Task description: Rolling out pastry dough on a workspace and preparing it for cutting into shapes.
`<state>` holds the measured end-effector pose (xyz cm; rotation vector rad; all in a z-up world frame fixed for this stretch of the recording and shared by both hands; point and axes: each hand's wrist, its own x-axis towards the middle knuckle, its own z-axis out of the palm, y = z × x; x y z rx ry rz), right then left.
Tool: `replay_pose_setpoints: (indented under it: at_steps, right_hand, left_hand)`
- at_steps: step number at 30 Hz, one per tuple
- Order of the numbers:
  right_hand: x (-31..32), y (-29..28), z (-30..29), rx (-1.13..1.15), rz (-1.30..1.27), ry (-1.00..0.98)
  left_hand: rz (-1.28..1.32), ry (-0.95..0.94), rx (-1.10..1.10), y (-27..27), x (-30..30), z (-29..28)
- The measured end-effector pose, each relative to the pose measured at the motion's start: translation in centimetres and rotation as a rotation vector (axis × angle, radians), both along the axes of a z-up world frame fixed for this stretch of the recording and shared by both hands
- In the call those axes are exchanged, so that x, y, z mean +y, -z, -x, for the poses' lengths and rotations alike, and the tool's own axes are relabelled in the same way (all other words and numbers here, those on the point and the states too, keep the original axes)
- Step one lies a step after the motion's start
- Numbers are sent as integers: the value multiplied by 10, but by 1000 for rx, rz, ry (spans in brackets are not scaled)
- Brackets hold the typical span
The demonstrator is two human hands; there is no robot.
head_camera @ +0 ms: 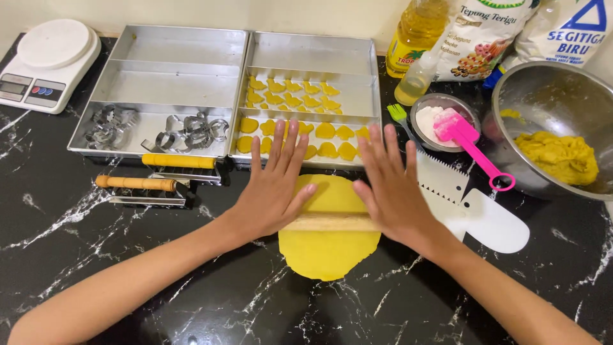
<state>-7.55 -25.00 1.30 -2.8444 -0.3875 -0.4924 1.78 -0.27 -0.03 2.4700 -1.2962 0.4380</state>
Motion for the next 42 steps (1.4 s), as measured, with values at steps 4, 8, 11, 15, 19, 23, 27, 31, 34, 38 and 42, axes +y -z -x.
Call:
replay_pose_setpoints:
  at_steps: [4, 8, 11, 15, 19, 23, 27, 31, 34, 38, 42]
  right_hand:
    - [2, 14, 12, 22, 11, -54]
    - [14, 9, 53, 117, 90, -78]
    - [23, 4, 83, 150, 61, -125]
    - [32, 3, 112, 127, 55, -162]
    - [32, 6, 101, 134, 23, -116]
    - [24, 11, 77, 116, 48, -93]
    - [30, 8, 87, 163, 24, -96]
    - [42, 4, 121, 53, 31, -127]
    - [45, 7, 133, 129, 64, -134]
    - [41, 9, 111, 107, 58, -117]
    - [22, 22, 51, 79, 45, -2]
  left_hand:
    - [14, 38, 130, 8, 6, 18]
    - [-107, 87, 93, 4, 20, 58]
    - [-157, 131, 62, 2, 33, 83]
    - [-162, 194, 58, -2, 45, 109]
    - [-142, 167, 64, 6, 38, 96]
    - [-102, 119, 49, 8, 29, 75]
    - [-131, 104, 38, 3, 34, 86]
    - [-118, 159, 117, -5, 51, 122]
    - [-89, 225, 171, -8, 60, 134]
    - [-96, 160, 136, 3, 49, 114]
    - [-67, 23, 39, 15, 22, 52]
